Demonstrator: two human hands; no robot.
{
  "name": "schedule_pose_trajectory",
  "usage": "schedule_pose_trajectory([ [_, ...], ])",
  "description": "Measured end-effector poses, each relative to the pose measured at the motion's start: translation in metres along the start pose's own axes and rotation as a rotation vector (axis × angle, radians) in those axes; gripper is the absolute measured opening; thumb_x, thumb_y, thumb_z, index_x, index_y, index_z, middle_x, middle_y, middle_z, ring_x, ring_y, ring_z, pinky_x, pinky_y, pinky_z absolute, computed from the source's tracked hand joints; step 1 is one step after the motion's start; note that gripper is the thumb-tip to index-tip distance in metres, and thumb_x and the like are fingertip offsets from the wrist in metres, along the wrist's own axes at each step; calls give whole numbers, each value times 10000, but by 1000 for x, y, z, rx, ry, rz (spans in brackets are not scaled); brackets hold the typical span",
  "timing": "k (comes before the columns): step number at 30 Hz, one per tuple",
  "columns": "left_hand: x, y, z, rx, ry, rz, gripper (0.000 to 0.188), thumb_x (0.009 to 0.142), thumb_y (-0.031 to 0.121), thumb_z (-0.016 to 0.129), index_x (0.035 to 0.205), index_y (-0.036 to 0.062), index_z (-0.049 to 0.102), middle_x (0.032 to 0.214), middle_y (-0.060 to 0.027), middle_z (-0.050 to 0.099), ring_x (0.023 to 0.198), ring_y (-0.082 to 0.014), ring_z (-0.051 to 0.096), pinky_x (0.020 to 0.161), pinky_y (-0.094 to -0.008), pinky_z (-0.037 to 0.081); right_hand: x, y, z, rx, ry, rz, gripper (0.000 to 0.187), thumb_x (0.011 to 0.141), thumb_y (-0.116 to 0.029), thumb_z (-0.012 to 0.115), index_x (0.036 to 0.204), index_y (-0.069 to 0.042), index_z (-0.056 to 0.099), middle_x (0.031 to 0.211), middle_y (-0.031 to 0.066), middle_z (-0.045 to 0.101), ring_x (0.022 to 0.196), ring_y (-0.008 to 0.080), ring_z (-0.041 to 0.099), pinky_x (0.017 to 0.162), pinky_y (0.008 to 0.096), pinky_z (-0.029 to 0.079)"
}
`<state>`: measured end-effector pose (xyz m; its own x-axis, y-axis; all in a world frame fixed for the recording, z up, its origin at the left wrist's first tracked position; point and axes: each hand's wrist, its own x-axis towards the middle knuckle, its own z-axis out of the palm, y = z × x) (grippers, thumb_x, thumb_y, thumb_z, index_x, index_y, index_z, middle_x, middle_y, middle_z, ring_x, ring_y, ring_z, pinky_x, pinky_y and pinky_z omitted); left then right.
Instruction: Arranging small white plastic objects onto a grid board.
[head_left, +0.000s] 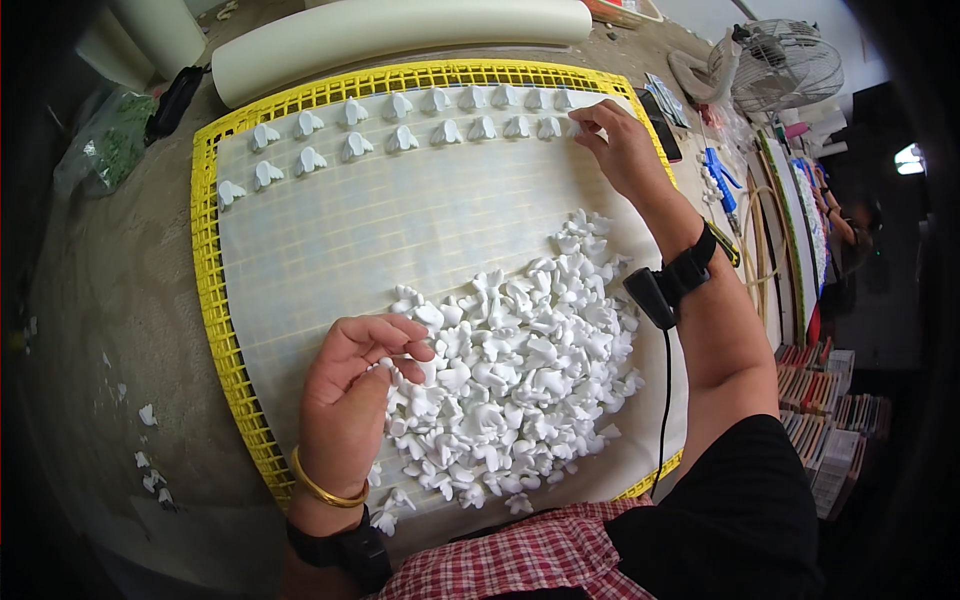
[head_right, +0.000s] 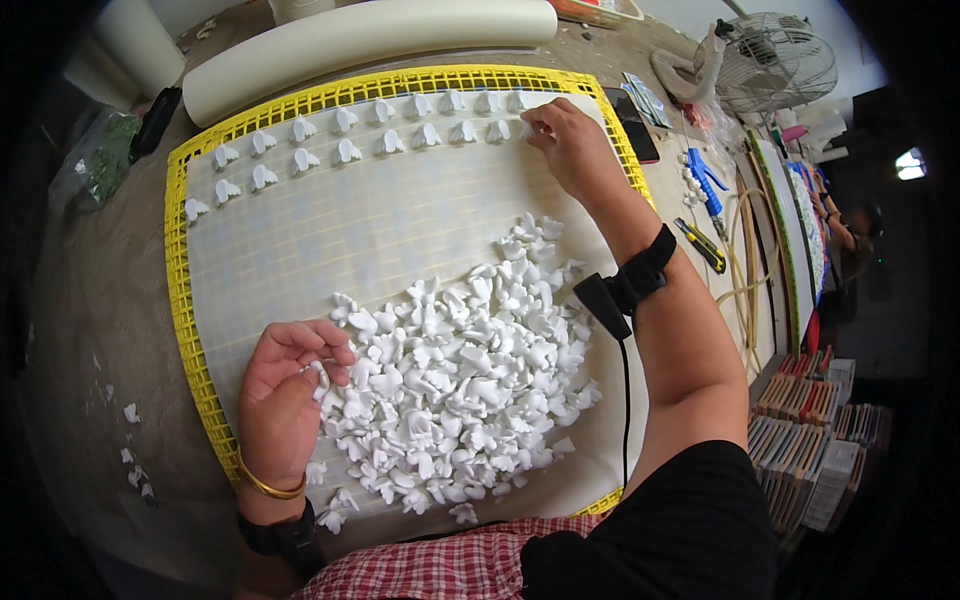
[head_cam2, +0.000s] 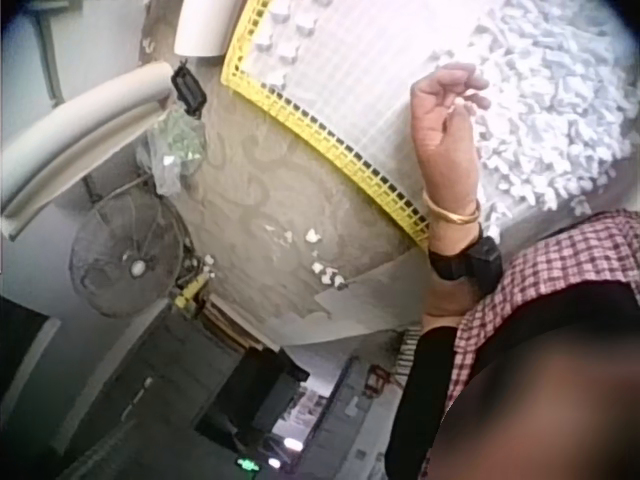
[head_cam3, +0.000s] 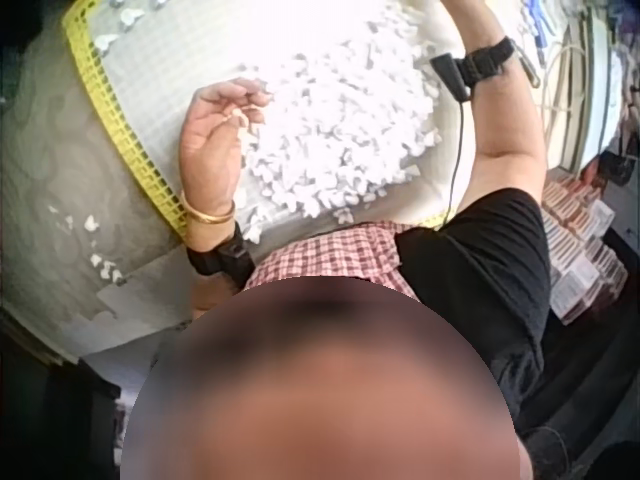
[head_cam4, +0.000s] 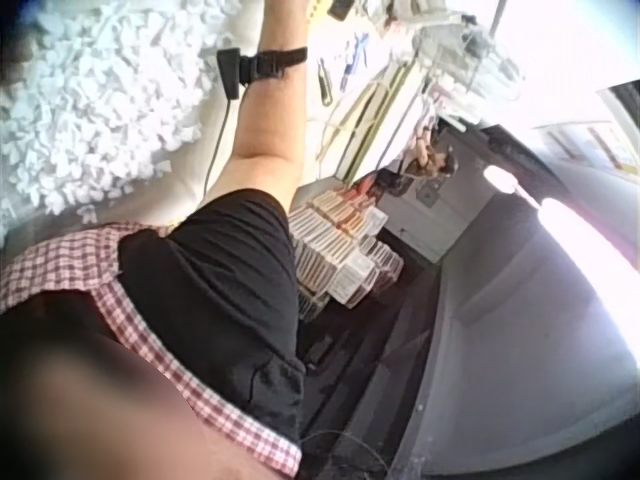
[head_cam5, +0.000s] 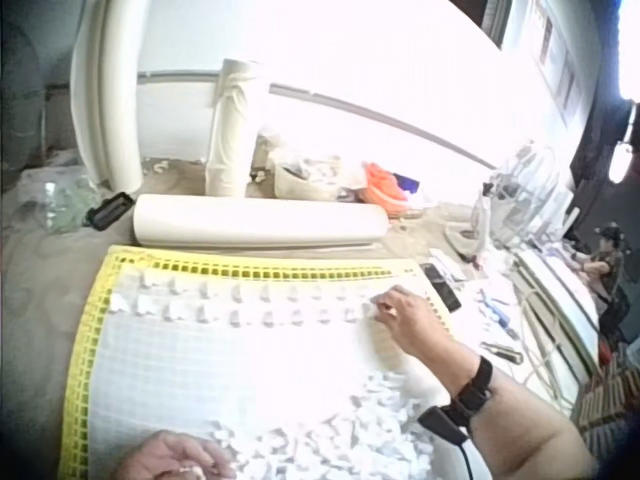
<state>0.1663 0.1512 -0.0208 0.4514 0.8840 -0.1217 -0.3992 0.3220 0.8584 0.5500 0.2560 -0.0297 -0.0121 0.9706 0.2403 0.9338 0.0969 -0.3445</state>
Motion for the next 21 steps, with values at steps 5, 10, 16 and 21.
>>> schedule_pose_trajectory([
  [5, 3, -5, -5, -195, -44, -46, 353, 798, -108, 423, 1092, 64, 517, 1148, -124, 579, 1049, -203, 563, 859, -322, 458, -6, 7, -7, -65, 17, -19, 244, 822, -82, 702, 1060, -35, 677, 987, 124, 627, 952, 309, 619, 828, 381, 501],
  [10, -2, 6, -1, -451, 36, -40, 398, 796, -98, 467, 1153, 74, 508, 1261, -119, 508, 1165, -185, 484, 1020, -380, 388, -23, -37, -41, 34, -96, 65, 296, 810, -70, 717, 1101, -52, 668, 976, 108, 616, 906, 248, 608, 817, 357, 499],
  [16, 2, -2, -3, -327, -60, -45, 301, 868, -57, 502, 1138, 77, 508, 1236, -107, 506, 1157, -185, 481, 1011, -377, 386, -57, -49, -58, 91, -524, 37, 253, 803, -18, 691, 1053, -49, 675, 1011, 84, 585, 849, 215, 597, 796, 315, 502],
  [21, 3, 1, -3, -339, -61, -84, 211, 929, -12, 493, 1120, 75, 513, 1161, -103, 541, 1074, -181, 523, 903, -331, 446, -68, -45, -46, 81, -452, 81, 255, 787, -40, 712, 1036, -23, 658, 973, 107, 592, 840, 243, 606, 796, 338, 505],
])
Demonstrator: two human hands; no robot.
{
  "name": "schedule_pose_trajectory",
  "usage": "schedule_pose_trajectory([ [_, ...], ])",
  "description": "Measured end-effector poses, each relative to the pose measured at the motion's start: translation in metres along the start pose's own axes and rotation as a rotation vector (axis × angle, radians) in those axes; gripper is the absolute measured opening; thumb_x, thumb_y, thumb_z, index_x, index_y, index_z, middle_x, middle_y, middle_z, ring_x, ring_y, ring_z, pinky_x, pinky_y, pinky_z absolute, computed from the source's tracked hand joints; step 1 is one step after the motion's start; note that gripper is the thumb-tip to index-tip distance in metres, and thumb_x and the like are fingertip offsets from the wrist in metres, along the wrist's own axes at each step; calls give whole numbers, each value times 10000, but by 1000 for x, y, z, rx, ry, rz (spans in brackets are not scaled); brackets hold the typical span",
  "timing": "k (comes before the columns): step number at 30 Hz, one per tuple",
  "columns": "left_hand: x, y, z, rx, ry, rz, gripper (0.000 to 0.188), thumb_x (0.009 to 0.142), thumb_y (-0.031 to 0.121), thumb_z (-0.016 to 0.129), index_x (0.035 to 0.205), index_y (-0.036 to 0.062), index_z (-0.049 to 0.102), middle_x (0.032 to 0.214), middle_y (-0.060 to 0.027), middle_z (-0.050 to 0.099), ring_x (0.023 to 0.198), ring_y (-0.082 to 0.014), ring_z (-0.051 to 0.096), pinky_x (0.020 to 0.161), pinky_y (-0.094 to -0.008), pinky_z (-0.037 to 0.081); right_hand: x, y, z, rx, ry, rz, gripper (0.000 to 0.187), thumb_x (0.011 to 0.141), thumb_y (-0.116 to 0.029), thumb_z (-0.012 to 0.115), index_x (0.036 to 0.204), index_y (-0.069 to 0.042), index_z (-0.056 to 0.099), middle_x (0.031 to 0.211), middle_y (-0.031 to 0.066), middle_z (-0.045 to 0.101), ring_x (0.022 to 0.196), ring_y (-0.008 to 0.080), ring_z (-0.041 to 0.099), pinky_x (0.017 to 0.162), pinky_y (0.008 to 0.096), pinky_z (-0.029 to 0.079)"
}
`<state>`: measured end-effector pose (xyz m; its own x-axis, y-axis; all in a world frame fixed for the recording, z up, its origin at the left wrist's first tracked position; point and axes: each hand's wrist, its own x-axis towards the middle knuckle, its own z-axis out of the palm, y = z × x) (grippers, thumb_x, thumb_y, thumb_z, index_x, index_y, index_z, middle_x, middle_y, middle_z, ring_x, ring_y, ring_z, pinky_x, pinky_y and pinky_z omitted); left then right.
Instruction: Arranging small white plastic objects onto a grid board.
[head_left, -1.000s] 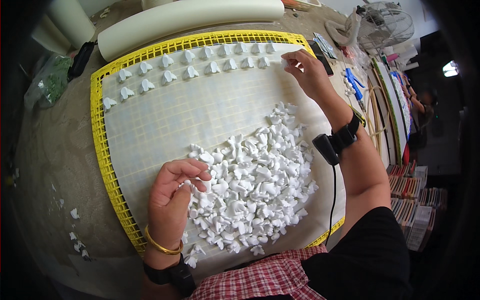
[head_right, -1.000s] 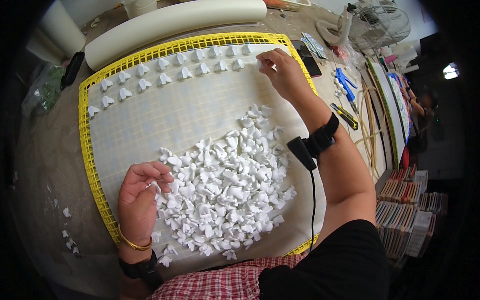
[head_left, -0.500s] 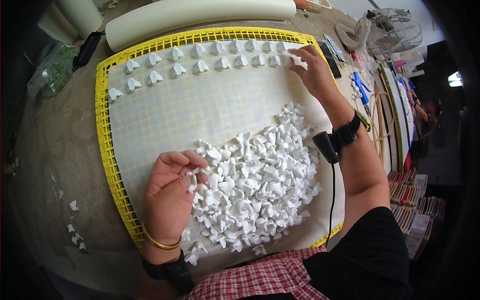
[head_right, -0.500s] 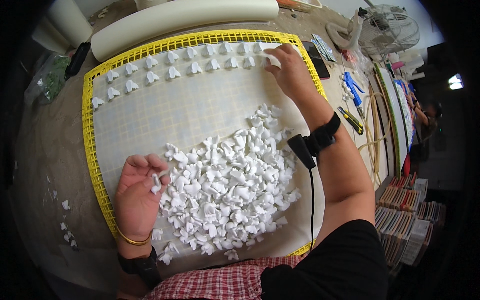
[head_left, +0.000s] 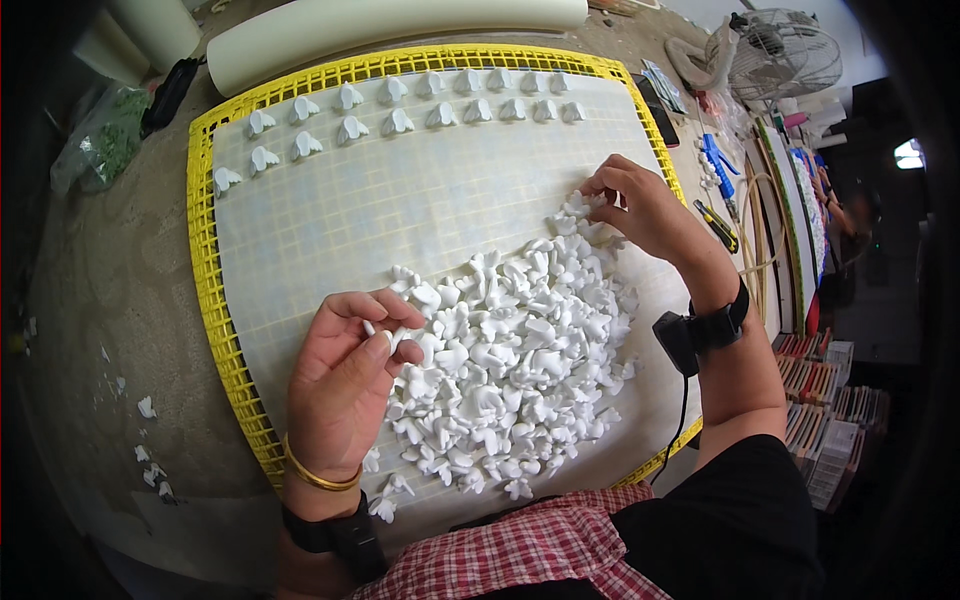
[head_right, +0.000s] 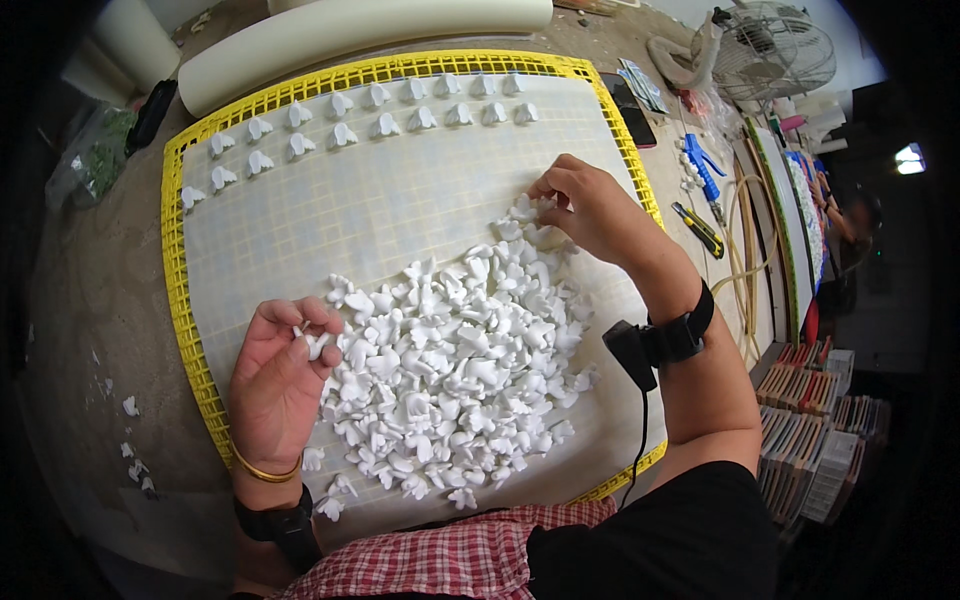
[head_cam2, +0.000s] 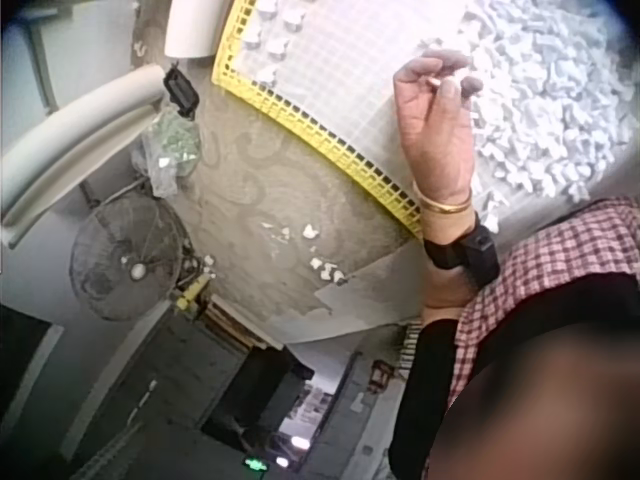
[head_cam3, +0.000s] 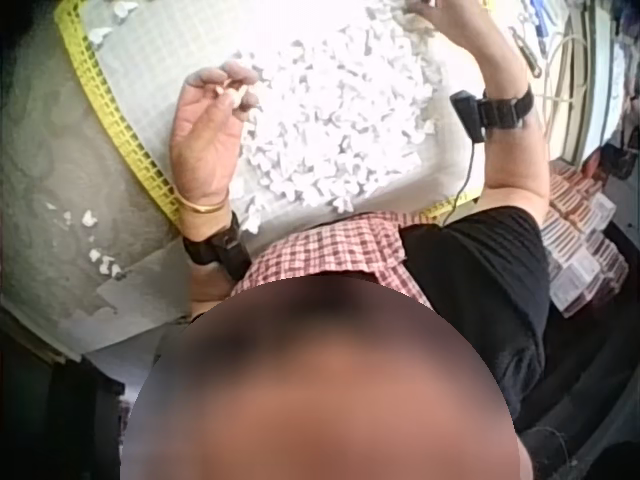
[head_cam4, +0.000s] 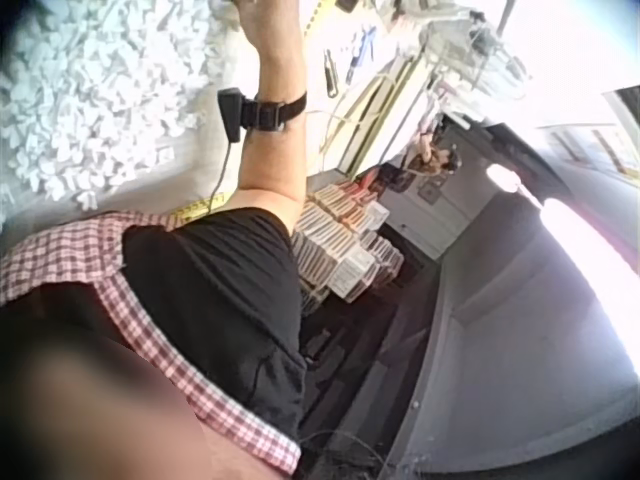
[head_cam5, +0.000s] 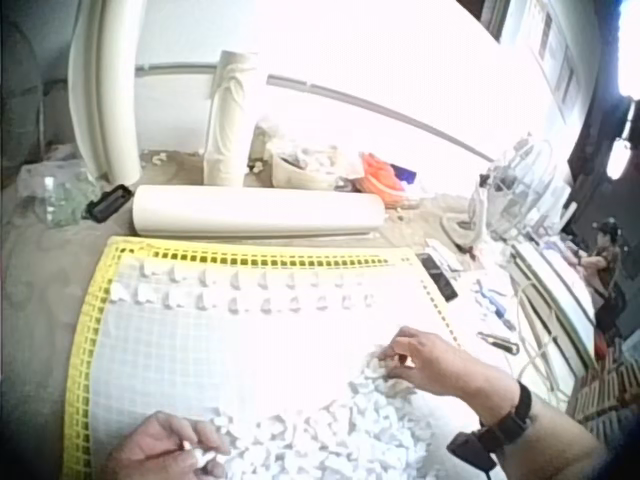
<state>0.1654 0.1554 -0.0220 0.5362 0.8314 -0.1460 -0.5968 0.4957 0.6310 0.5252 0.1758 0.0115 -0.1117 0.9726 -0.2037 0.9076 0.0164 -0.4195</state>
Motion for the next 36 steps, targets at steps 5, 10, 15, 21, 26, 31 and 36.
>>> schedule_pose_trajectory([
  [5, -5, 6, -1, -45, 77, 4, 172, 951, 13, 483, 1111, 63, 519, 1066, -95, 581, 942, -158, 559, 786, -285, 479, -2, -3, 21, -62, 207, 24, 247, 778, -53, 724, 997, 3, 625, 891, 122, 591, 790, 243, 602, 736, 333, 504],
  [10, 1, -6, -2, -72, 3, -35, 173, 938, -3, 475, 1089, 56, 533, 998, -96, 586, 849, -155, 536, 749, -284, 461, 10, -32, 11, 346, 357, 205, 205, 855, -44, 687, 1042, -4, 613, 839, -4, 607, 709, 82, 556, 668, 231, 477],
  [15, -6, -4, -7, -13, -8, 45, 230, 1000, 106, 496, 1224, 53, 481, 1145, -91, 573, 1016, -169, 556, 851, -307, 461, 23, -158, 40, 1051, 27, -84, 286, 805, 92, 693, 1058, -15, 613, 991, 17, 586, 940, 102, 587, 845, 240, 486],
  [21, -4, -3, -7, -254, 152, 69, 226, 984, 150, 574, 1176, 46, 514, 1041, -36, 610, 944, -130, 597, 805, -263, 487, 36, -191, 72, 829, 32, -370, 184, 787, 93, 704, 924, -11, 641, 979, 66, 606, 750, 109, 599, 657, 254, 504],
  [26, -4, 6, -14, -345, 220, 115, 157, 974, 176, 597, 1083, 66, 574, 926, -16, 607, 850, -106, 577, 772, -251, 469, 43, -203, 67, 670, 15, -448, 243, 767, 72, 714, 981, -25, 649, 966, 76, 612, 778, 142, 612, 685, 251, 498],
  [31, -6, 14, -19, -379, 185, 68, 187, 954, 232, 628, 1044, 70, 606, 887, -4, 602, 809, -106, 569, 728, -240, 456, 50, -216, 55, 463, -8, -549, 330, 768, 31, 728, 1079, -52, 658, 937, 56, 637, 835, 172, 606, 710, 286, 498],
  [36, -7, 15, -26, -411, 139, 58, 172, 953, 221, 628, 1035, 71, 610, 890, -6, 605, 812, -104, 569, 723, -242, 453, 56, -217, 51, 520, -137, -550, 352, 762, 18, 743, 1097, -53, 662, 914, 57, 650, 815, 154, 606, 709, 285, 495],
])
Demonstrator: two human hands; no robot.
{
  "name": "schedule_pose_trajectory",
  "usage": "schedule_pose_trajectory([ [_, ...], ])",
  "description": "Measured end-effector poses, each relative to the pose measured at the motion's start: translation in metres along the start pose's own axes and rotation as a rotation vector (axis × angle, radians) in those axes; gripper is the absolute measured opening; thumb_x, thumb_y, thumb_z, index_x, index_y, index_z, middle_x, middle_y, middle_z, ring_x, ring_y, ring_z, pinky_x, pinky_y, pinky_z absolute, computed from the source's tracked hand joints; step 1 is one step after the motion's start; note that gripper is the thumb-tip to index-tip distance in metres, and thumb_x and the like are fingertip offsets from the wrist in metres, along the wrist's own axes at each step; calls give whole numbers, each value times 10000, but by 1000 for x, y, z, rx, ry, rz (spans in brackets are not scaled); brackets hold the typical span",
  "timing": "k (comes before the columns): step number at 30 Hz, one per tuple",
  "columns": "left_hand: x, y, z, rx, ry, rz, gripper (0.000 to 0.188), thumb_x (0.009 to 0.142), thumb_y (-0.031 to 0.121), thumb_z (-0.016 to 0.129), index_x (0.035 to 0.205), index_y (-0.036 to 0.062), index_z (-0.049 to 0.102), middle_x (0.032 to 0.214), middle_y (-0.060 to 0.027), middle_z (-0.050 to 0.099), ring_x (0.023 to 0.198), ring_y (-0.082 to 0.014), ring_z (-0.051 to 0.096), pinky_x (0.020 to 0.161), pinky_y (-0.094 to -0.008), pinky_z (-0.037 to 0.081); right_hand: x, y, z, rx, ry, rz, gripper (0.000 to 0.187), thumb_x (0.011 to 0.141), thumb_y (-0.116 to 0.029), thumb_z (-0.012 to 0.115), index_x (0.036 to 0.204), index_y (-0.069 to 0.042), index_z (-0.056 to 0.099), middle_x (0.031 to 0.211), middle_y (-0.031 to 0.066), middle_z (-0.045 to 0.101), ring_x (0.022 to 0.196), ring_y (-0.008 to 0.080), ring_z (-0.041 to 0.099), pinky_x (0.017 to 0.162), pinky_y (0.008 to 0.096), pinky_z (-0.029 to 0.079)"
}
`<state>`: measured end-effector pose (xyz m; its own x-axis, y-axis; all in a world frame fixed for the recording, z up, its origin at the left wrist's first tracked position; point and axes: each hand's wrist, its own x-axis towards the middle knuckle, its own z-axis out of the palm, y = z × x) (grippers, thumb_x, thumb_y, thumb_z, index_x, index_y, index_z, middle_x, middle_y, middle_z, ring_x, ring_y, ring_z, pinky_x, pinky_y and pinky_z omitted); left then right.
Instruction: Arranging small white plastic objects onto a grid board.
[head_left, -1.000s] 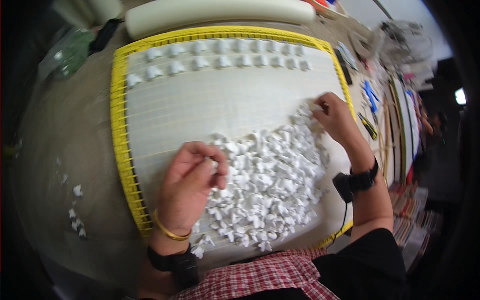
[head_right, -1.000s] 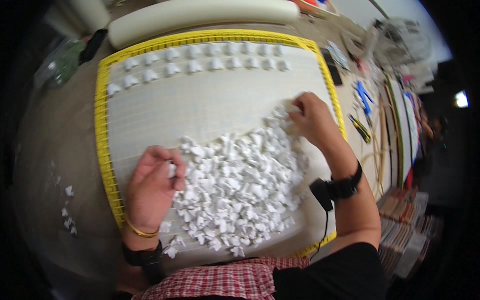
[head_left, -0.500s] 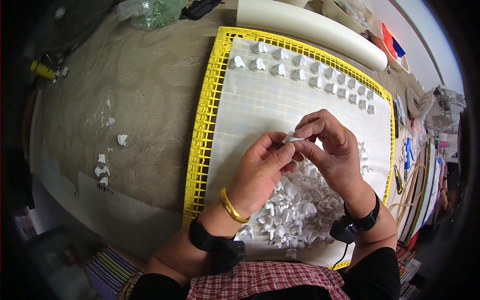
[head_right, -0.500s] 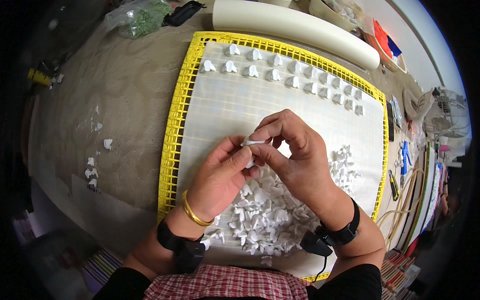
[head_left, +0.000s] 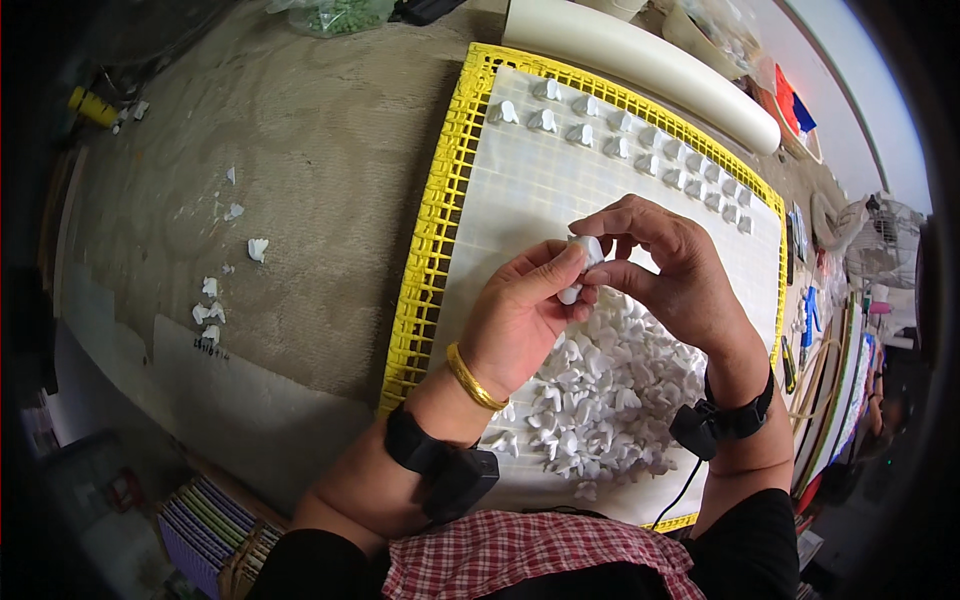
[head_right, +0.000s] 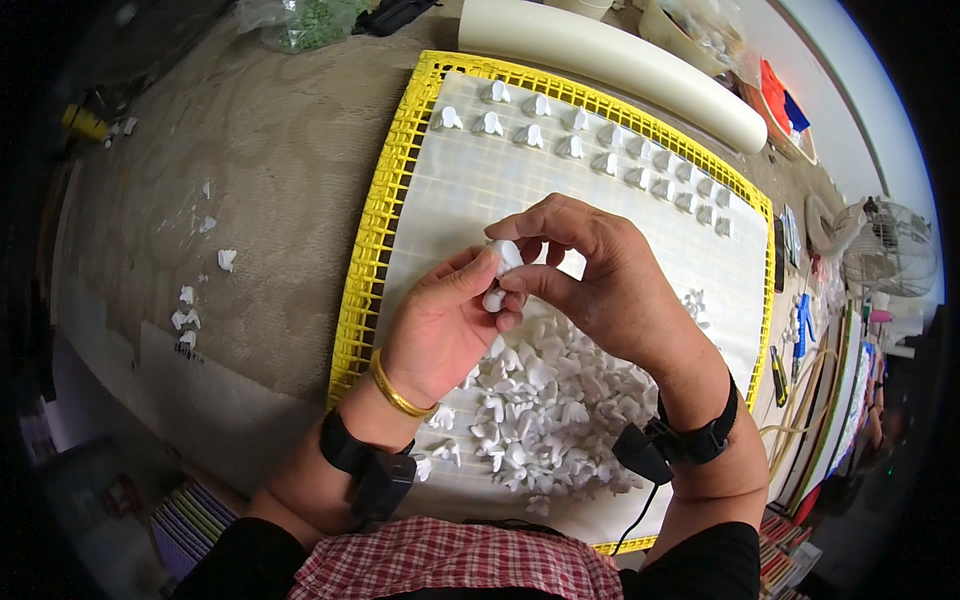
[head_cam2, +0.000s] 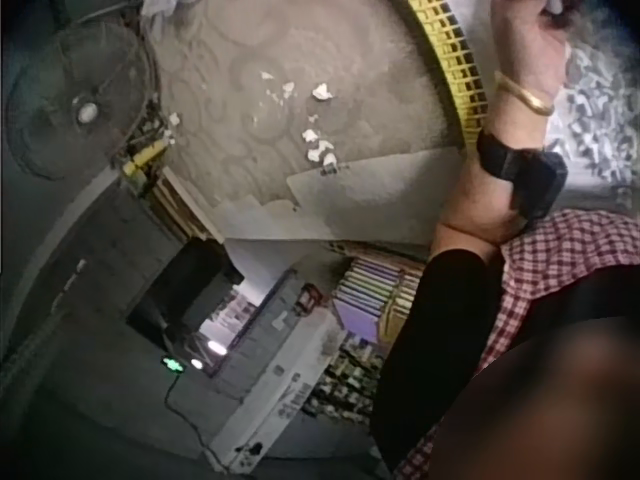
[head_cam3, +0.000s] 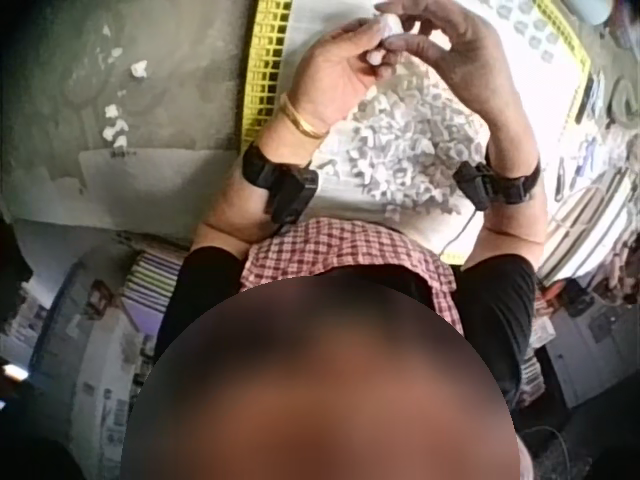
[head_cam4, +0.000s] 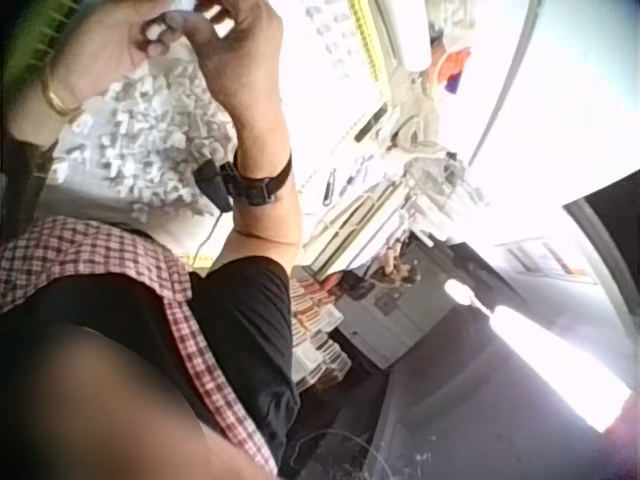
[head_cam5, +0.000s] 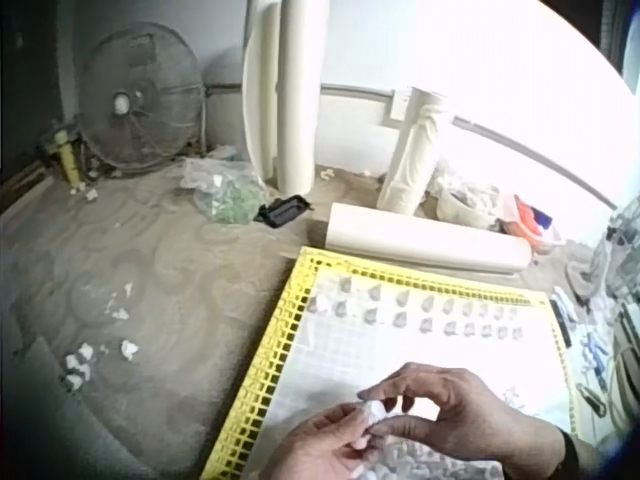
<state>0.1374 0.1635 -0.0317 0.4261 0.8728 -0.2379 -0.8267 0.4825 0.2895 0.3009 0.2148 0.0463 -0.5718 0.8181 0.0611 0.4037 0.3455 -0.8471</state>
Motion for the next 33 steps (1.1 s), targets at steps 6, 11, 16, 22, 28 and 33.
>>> schedule_pose_trajectory([
  [6, 2, -8, 6, 213, 241, 416, 175, 961, 143, 578, 1102, 40, 558, 995, -50, 584, 929, -158, 568, 849, -300, 455, 40, 17, 21, -116, 342, 59, 242, 802, -30, 737, 1016, -9, 626, 889, 87, 669, 751, 167, 629, 677, 283, 515],
  [11, 5, -14, -1, 382, 335, 635, 177, 984, 15, 458, 1158, 8, 495, 1162, -103, 518, 1001, -170, 564, 995, -338, 454, 80, 50, 46, -183, 348, 48, 263, 798, -71, 738, 1034, -3, 644, 859, 114, 648, 761, 209, 635, 693, 320, 517],
  [16, 5, -9, 2, 334, 333, 613, 166, 1002, 41, 467, 1158, 2, 510, 1142, -109, 567, 1001, -179, 598, 972, -338, 482, 96, 57, 58, -302, 334, -8, 243, 784, -68, 732, 1003, 2, 652, 853, 136, 635, 776, 260, 634, 720, 347, 515],
  [22, 4, -6, 9, 332, 326, 637, 165, 987, 47, 512, 1145, 14, 546, 1152, -100, 604, 996, -158, 605, 932, -319, 501, 101, 63, 60, -335, 317, 15, 242, 782, -65, 730, 1001, 4, 652, 884, 145, 629, 793, 274, 636, 733, 360, 524],
  [28, 5, -6, 6, 387, 357, 654, 191, 958, 47, 574, 1148, 27, 574, 1125, -69, 631, 912, -107, 588, 868, -272, 499, 102, 68, 64, -326, 318, -27, 289, 779, -80, 756, 1048, -27, 664, 882, 89, 615, 752, 194, 601, 700, 312, 500],
  [33, 3, -5, 5, 358, 339, 574, 247, 953, 59, 596, 1195, 13, 573, 1065, -51, 631, 913, -104, 589, 885, -282, 504, 97, 68, 57, -371, 332, -71, 305, 774, -82, 765, 1057, -34, 662, 906, 104, 596, 756, 227, 603, 688, 331, 505],
])
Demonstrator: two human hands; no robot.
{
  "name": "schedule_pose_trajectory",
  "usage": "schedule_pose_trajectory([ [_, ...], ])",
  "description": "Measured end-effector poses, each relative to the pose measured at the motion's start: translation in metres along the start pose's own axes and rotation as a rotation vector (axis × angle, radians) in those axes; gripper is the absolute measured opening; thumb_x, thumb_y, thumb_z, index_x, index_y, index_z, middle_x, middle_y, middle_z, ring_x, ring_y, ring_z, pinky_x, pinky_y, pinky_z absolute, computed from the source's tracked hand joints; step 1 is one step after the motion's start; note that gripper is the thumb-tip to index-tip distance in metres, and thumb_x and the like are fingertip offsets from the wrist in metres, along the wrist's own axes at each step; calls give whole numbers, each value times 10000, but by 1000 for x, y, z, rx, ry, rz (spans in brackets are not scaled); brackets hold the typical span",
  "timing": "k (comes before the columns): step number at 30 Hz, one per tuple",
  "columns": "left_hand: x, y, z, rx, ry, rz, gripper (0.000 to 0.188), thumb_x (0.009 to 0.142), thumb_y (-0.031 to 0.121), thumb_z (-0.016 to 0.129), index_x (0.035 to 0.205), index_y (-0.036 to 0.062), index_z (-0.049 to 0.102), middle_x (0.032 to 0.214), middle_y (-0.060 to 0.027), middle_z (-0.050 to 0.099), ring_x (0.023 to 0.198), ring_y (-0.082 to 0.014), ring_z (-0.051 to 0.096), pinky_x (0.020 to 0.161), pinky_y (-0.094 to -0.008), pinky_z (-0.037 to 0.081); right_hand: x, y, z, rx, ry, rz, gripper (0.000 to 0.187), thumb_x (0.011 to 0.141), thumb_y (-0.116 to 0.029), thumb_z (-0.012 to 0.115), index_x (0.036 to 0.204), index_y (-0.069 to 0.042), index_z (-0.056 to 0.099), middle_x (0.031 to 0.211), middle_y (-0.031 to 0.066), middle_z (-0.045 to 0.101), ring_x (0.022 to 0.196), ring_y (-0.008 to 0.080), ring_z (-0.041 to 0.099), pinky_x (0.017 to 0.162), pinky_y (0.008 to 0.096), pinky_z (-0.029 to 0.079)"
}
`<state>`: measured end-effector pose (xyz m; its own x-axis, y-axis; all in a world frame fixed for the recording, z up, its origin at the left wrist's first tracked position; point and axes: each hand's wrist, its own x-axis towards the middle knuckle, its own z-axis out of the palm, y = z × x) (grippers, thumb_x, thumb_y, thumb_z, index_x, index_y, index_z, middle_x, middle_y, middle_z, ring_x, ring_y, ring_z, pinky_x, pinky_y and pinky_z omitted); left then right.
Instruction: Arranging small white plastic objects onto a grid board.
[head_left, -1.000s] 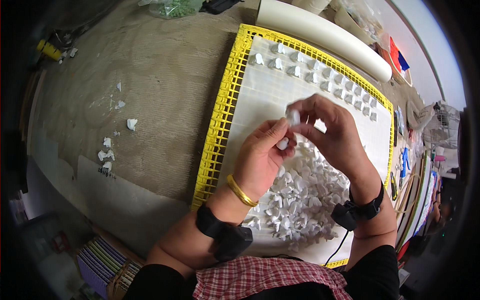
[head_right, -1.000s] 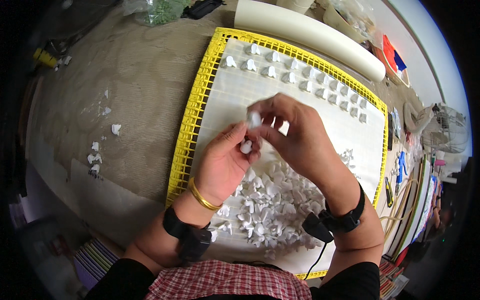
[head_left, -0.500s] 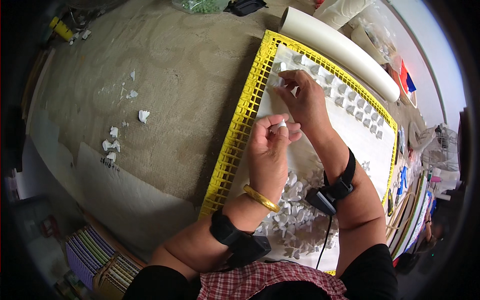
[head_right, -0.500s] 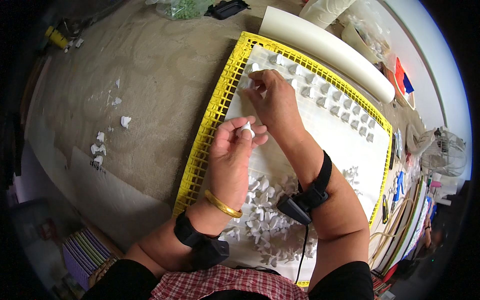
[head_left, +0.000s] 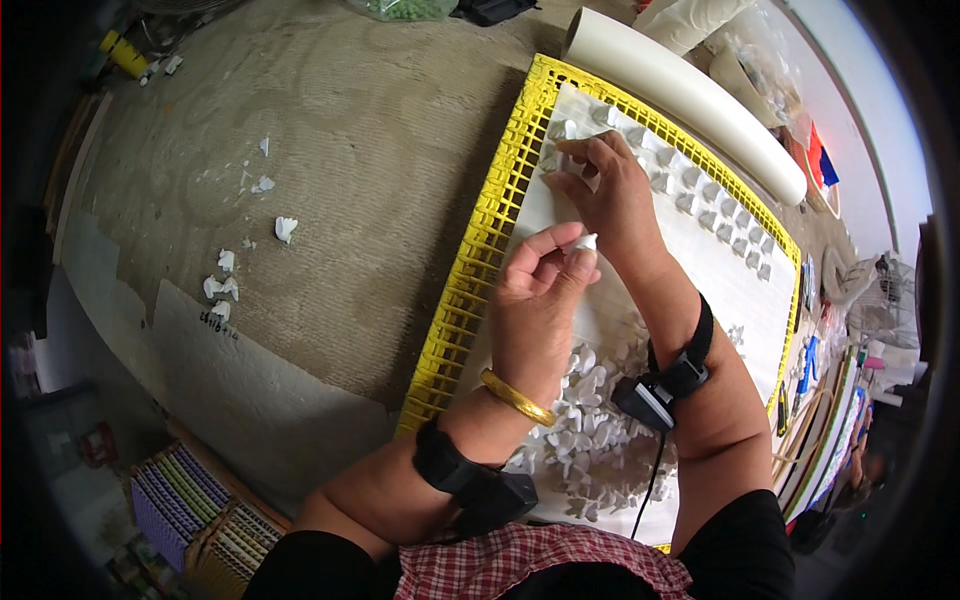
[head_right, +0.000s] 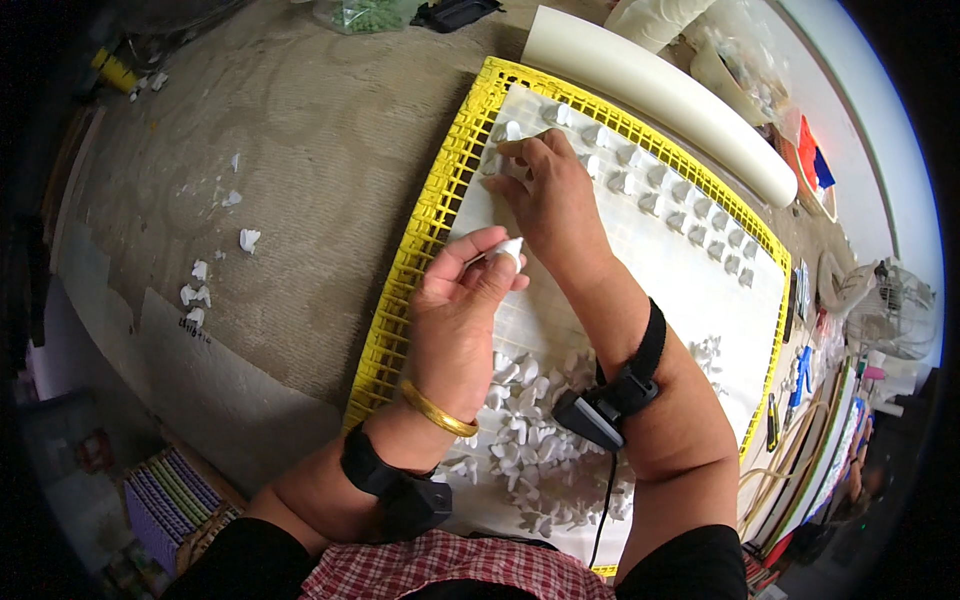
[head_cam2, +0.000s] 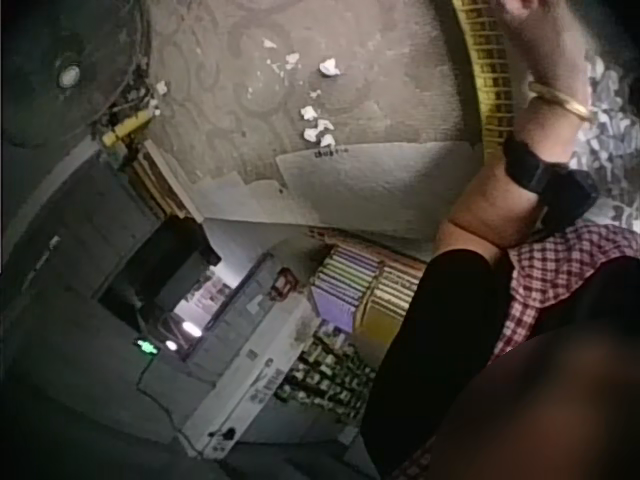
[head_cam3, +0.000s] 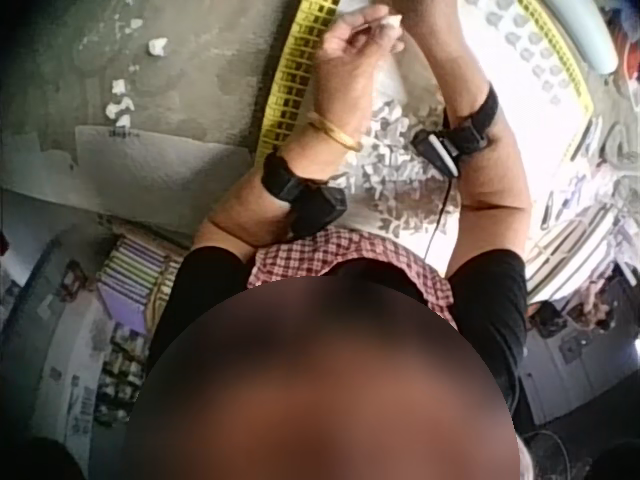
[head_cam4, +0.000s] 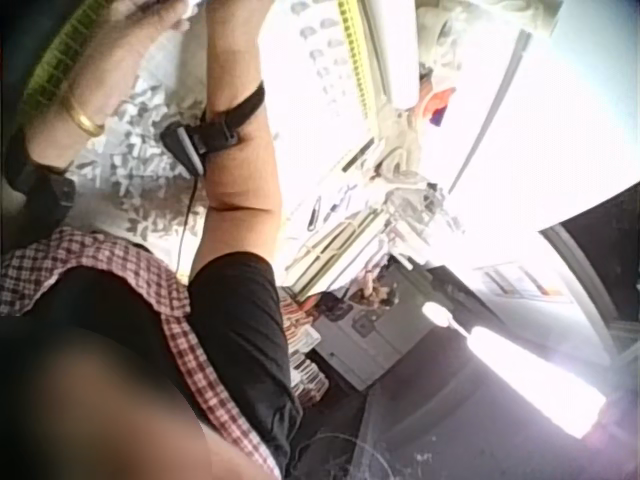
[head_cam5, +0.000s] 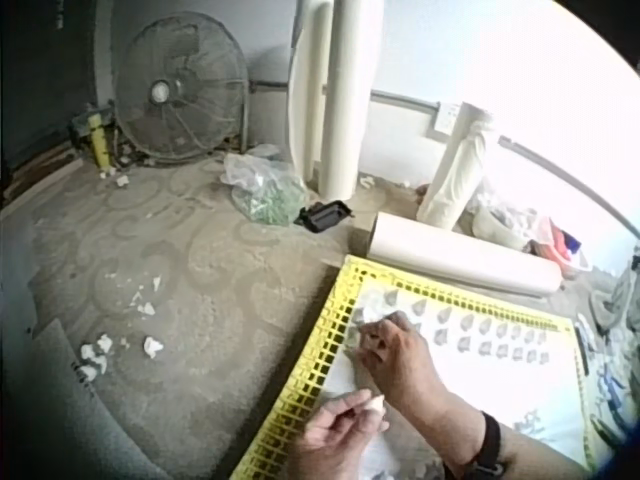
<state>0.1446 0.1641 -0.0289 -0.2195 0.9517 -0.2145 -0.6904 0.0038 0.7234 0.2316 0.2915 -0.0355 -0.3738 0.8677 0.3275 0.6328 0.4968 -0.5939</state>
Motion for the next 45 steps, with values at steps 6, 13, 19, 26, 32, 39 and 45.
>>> schedule_pose_trajectory([
  [6, 0, 9, -3, -178, 24, -41, 248, 973, 103, 575, 1187, -22, 561, 1095, -84, 611, 1031, -177, 612, 964, -338, 499, -23, -27, -52, 522, -145, 185, 202, 850, -66, 721, 1039, -37, 655, 976, 32, 695, 839, 82, 597, 694, 284, 502],
  [13, -1, 4, 0, -274, -19, -102, 139, 935, 76, 630, 1028, 16, 546, 1050, -118, 640, 1002, -189, 643, 924, -310, 509, -53, -47, -68, 179, -150, -116, 299, 754, -3, 758, 1029, -35, 646, 932, 90, 613, 797, 197, 638, 713, 295, 529],
  [19, -1, 4, -4, -235, -9, -109, 134, 934, 73, 630, 1010, 28, 530, 1038, -120, 640, 1001, -182, 639, 911, -310, 514, -56, -49, -59, 34, -78, -217, 286, 741, 8, 741, 998, -30, 622, 930, 112, 613, 777, 263, 614, 708, 354, 518],
  [26, -10, 2, 5, 359, -190, 4, 151, 903, -38, 520, 1039, 14, 561, 986, -44, 620, 921, -127, 586, 867, -287, 469, -22, 0, -50, -24, -42, 72, 268, 759, -45, 753, 1005, -22, 648, 936, 125, 653, 810, 254, 636, 719, 351, 516],
  [32, -19, -1, 13, 953, -603, 357, 188, 817, 25, 611, 1000, 43, 572, 993, -133, 594, 976, -324, 582, 870, -416, 453, -14, 9, -29, -40, -70, 62, 264, 770, -54, 746, 1012, -8, 651, 946, 147, 642, 878, 287, 659, 777, 368, 534],
  [39, -30, -8, 11, 992, -921, 482, 355, 782, 234, 743, 1056, 64, 594, 1059, -101, 555, 1051, -283, 562, 938, -401, 444, -13, 9, -24, -40, -66, 57, 232, 780, -50, 737, 989, -4, 646, 943, 149, 622, 876, 303, 662, 773, 372, 536],
  [45, -40, -14, 15, 1036, -1091, 423, 652, 648, 400, 818, 1188, 141, 561, 1228, -151, 461, 1113, -322, 534, 968, -442, 429, -19, 18, -38, -158, -33, -2, 242, 792, -93, 742, 1001, -27, 641, 944, 133, 604, 854, 306, 642, 749, 376, 525],
])
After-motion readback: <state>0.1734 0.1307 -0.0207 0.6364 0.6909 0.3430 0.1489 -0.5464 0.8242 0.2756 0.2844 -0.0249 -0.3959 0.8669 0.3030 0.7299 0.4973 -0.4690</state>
